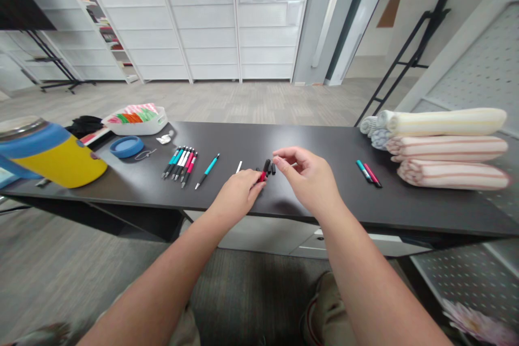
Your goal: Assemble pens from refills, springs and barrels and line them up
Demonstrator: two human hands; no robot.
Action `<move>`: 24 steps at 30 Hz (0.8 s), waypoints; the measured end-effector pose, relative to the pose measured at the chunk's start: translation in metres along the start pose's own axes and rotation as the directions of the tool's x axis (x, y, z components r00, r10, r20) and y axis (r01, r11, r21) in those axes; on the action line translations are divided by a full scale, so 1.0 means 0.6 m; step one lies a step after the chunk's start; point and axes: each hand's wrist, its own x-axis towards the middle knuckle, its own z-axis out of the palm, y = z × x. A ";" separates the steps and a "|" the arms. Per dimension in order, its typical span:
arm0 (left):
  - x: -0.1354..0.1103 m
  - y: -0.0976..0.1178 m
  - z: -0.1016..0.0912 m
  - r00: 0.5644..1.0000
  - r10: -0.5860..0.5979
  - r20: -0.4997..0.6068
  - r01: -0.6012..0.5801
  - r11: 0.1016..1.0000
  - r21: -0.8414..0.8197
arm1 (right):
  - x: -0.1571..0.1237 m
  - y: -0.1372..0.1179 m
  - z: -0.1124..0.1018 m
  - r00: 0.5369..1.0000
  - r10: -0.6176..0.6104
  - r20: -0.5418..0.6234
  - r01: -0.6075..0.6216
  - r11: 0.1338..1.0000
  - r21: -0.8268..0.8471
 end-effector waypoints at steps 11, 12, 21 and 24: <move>0.000 -0.003 0.004 0.998 0.053 0.021 -0.054 0.998 0.021 | 0.006 -0.019 -0.029 0.975 -0.103 0.198 0.134 0.980 -0.146; 0.000 -0.003 0.004 0.998 0.063 0.024 -0.063 0.998 0.026 | 0.006 -0.022 -0.035 0.968 -0.108 0.225 0.148 0.974 -0.171; -0.004 -0.002 0.008 0.992 0.119 0.041 -0.120 0.993 0.004 | -0.002 -0.052 -0.079 0.939 -0.007 0.345 0.164 0.889 -0.428; -0.004 -0.002 0.008 0.990 0.130 0.048 -0.130 0.991 0.001 | -0.007 -0.051 -0.084 0.932 -0.006 0.362 0.179 0.877 -0.447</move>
